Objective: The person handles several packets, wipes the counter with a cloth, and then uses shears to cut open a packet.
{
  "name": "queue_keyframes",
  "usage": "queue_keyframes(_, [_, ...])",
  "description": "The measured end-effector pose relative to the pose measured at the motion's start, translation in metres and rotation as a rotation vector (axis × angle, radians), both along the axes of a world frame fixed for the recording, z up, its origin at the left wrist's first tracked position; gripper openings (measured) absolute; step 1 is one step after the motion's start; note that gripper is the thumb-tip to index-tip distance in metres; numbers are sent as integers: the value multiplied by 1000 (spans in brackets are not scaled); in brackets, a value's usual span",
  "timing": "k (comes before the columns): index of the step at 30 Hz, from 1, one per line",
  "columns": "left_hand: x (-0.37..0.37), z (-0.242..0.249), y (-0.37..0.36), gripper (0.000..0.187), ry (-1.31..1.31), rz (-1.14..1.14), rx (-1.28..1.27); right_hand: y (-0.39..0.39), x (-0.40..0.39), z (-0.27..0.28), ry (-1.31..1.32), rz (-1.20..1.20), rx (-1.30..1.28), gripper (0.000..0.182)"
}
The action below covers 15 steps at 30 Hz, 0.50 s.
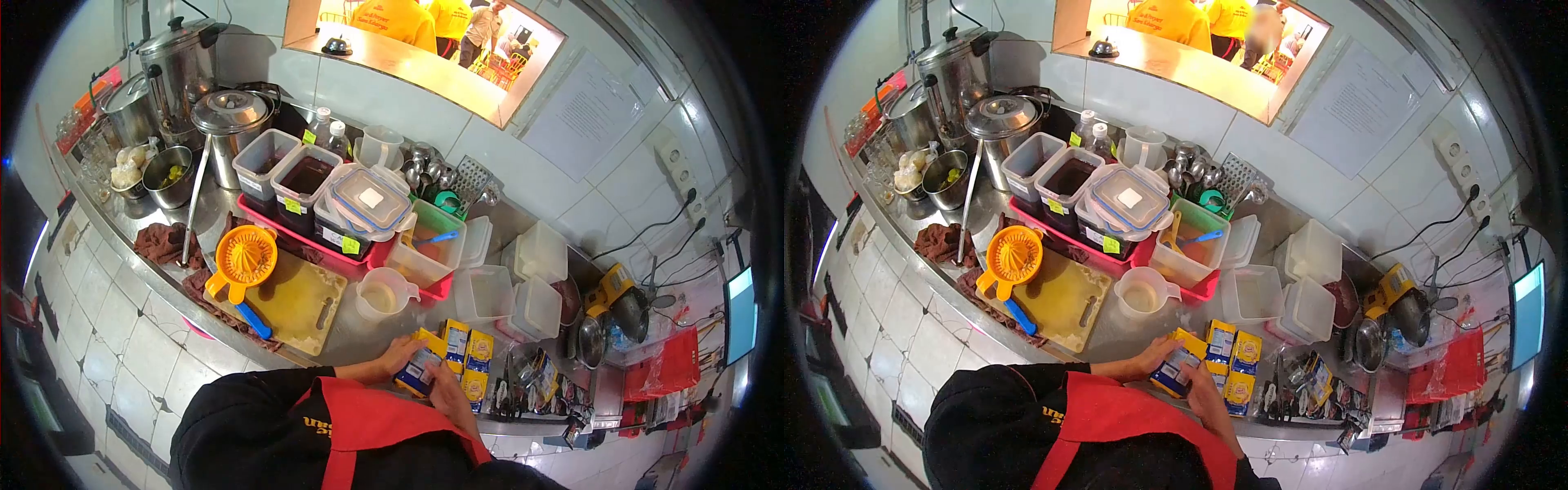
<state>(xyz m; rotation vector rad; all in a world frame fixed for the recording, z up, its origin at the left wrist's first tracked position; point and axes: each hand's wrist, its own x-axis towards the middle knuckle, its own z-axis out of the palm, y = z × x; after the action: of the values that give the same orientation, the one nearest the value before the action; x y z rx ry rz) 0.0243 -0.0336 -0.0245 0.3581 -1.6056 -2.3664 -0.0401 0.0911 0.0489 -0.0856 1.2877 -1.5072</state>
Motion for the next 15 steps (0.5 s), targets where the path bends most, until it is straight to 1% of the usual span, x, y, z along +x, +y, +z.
queue_keyframes(1, [4, 9, -1, 36, -135, -30, 274, 2, -2, -1, 1, -5, -2, 47])
queue_keyframes(2, [8, 16, -1, 34, -272, -59, 550, 5, -4, -2, 109, 63, -10, 47])
queue_keyframes(3, [10, 20, 1, 34, -274, -62, 551, 7, -6, -4, 217, 133, -17, 47])
queue_keyframes(5, [14, 24, 3, 37, -279, -5, 461, 6, -5, -8, 238, 111, -8, 49])
queue_keyframes(6, [14, 20, 4, 37, -280, -7, 460, 5, -6, -10, 262, 92, 0, 50])
queue_keyframes(7, [13, 14, 5, 38, -202, 102, 318, 4, -8, -16, 262, 91, 0, 50])
queue_keyframes(8, [14, 10, 5, 38, -123, 210, 177, 3, -11, -24, 482, 130, 97, 52])
queue_keyframes(9, [17, 11, 3, 38, -123, 211, 178, 0, -8, -21, 702, 170, 195, 54])
queue_keyframes(10, [20, 11, -1, 45, -111, 150, 112, -2, -6, -17, 702, 173, 195, 54])
queue_keyframes(11, [24, 12, -5, 53, -97, 90, 45, -4, -3, -11, 885, 217, 261, 58])
queue_keyframes(12, [29, 19, -10, 53, -94, 94, 46, -7, 1, -5, 1070, 261, 327, 62])
queue_keyframes(13, [34, 28, -16, 62, -279, 70, -247, -9, 3, -7, 1073, 263, 325, 62])
queue_keyframes(14, [38, 33, -19, 71, -462, 46, -541, -10, 5, -11, 1255, 301, 350, 65])
queue_keyframes(15, [40, 27, -20, 71, -461, 51, -541, -11, 6, -16, 1437, 338, 373, 67])
